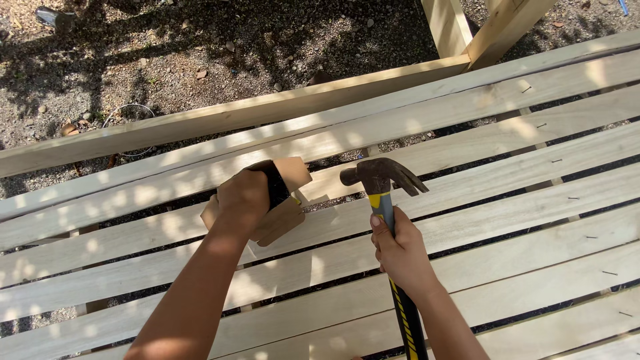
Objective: The person hammers nails into wooden slats to fasten them onto a wooden frame structure outdoors. They take nails from a cardboard box, position each nail on a slat, and drive it in with a claw hammer, working along the slats.
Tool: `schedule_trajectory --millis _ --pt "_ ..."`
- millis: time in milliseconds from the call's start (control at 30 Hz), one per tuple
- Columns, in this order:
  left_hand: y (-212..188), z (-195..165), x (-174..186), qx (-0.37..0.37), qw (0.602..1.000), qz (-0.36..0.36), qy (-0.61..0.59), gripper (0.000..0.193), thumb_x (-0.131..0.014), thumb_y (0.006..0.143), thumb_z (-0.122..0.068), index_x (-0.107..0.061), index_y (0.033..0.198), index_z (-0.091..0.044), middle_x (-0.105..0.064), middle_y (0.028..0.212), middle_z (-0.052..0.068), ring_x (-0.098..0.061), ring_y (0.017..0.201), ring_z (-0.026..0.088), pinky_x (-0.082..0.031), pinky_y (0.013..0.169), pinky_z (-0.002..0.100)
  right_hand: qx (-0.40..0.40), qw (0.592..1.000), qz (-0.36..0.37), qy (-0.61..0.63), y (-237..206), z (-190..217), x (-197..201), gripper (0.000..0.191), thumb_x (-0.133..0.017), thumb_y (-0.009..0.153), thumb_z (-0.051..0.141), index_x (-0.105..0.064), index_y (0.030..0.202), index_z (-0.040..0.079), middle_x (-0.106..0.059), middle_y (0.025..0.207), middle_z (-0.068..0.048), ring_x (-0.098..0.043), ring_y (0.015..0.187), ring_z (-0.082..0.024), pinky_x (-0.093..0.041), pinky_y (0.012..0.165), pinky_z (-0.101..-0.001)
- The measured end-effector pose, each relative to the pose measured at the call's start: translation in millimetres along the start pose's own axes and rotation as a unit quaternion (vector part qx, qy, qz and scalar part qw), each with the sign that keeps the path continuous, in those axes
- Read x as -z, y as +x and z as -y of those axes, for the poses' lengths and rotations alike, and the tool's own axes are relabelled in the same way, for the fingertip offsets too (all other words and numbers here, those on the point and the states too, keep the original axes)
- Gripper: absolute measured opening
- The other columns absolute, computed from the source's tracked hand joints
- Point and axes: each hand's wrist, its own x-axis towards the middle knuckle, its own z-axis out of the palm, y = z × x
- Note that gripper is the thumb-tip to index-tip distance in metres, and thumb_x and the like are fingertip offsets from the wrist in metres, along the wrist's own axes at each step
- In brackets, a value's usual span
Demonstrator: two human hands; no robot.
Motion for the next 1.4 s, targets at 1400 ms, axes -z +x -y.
schedule_trajectory --millis 1400 --pt "117 -205 -65 -0.180 0.719 -0.287 -0.607 0.010 -0.061 0.105 -0.010 -0.060 0.102 -0.001 -0.066 0.084 0.014 -0.060 0.072 0.027 -0.053 0.070 0.036 0.077 0.944 -0.153 -0.281 95 -1 80 0.034 -0.052 0.104 0.033 -0.056 0.095 0.001 -0.061 0.060 -0.014 -0.058 0.050 -0.022 -0.046 0.049 -0.0378"
